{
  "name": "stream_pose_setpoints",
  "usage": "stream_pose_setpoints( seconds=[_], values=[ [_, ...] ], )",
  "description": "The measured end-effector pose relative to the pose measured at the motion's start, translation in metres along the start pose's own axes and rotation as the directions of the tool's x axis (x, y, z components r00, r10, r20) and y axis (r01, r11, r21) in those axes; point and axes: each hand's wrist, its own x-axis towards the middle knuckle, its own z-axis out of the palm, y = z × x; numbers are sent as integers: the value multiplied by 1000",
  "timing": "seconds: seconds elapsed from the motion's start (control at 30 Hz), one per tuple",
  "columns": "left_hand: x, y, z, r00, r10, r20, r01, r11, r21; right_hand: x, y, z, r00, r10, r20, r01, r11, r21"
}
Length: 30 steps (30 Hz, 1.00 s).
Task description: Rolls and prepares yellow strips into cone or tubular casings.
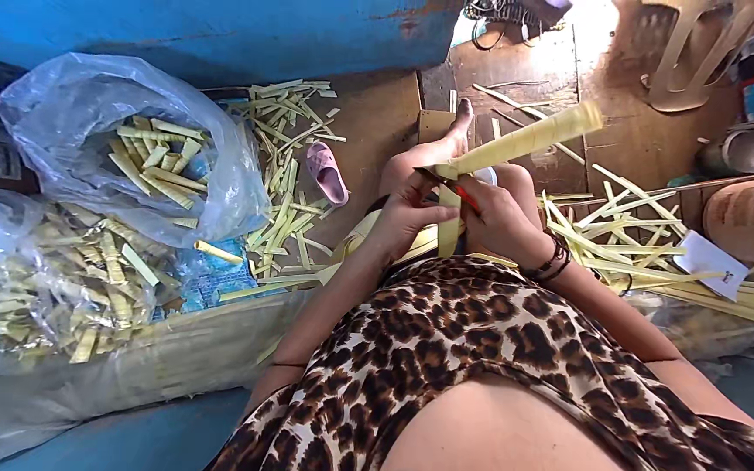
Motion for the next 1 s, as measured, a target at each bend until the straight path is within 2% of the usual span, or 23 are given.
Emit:
stream_pose_setpoints(
  seconds=[0.1, 0.17, 0.2, 0.27, 0.33, 0.37, 0.4, 0.43, 0.47, 0.53, 0.57, 0.6, 0.63, 0.67, 0.7, 0.73, 0.8, 0.9, 1.0],
  values=[
    [-3, 3, -9, 1000, 26, -12, -25, 997, 68, -2, 3, 0, 1000, -12, 28, 11, 1000, 21],
    [-8, 21, -37, 978, 116, -175, -94, 987, 128, -8, 14, -3, 1000, -15, 27, 14, 999, 31],
    [-11, 32, -59, 933, 183, -310, -141, 978, 154, -12, 20, -4, 999, -7, 32, 6, 1000, 23],
    [-23, 54, -123, 748, 338, -571, -263, 941, 212, -23, 32, -6, 998, 26, 58, -27, 999, 19],
    [-39, 68, -183, 509, 378, -773, -310, 919, 244, -35, 44, -7, 993, 65, 96, -69, 997, 33],
    [-48, 69, -202, 379, 346, -858, -284, 926, 248, -40, 49, -7, 987, 91, 134, -97, 995, 38],
    [-57, 66, -210, 288, 317, -904, -211, 941, 263, -45, 53, -7, 979, 114, 170, -122, 992, 34],
    [-64, 59, -209, 265, 331, -906, -110, 944, 312, -49, 57, -7, 966, 136, 219, -144, 989, 21],
    [-70, 50, -201, 317, 384, -867, -14, 916, 401, -51, 59, -7, 947, 160, 279, -169, 986, 5],
    [-71, 25, -167, 563, 464, -684, 91, 788, 609, -52, 62, -7, 885, 210, 417, -212, 976, -42],
    [-66, 9, -150, 709, 433, -556, 86, 730, 679, -53, 65, -5, 852, 223, 474, -216, 974, -70],
    [-59, -7, -137, 847, 344, -406, 78, 674, 734, -53, 67, -3, 826, 230, 515, -214, 972, -92],
    [-51, -20, -126, 938, 197, -284, 108, 614, 782, -52, 69, 0, 812, 224, 539, -199, 974, -106],
    [-42, -33, -118, 975, 71, -210, 143, 522, 841, -50, 71, 3, 806, 214, 552, -177, 977, -120],
    [-34, -46, -112, 982, 9, -186, 164, 437, 884, -48, 73, 4, 807, 197, 557, -146, 980, -134],
    [-29, -55, -107, 982, 7, -188, 171, 381, 908, -47, 74, 6, 820, 168, 547, -111, 984, -137],
    [-24, -53, -101, 981, 75, -180, 147, 324, 935, -46, 77, 8, 839, 139, 526, -85, 988, -126],
    [-26, -33, -90, 978, 203, -42, 3, 185, 983, -48, 78, 6, 836, 156, 525, -112, 987, -114],
    [-31, -12, -74, 972, 234, 35, -59, 97, 994, -49, 79, 4, 858, 156, 489, -127, 988, -93]
  ],
)
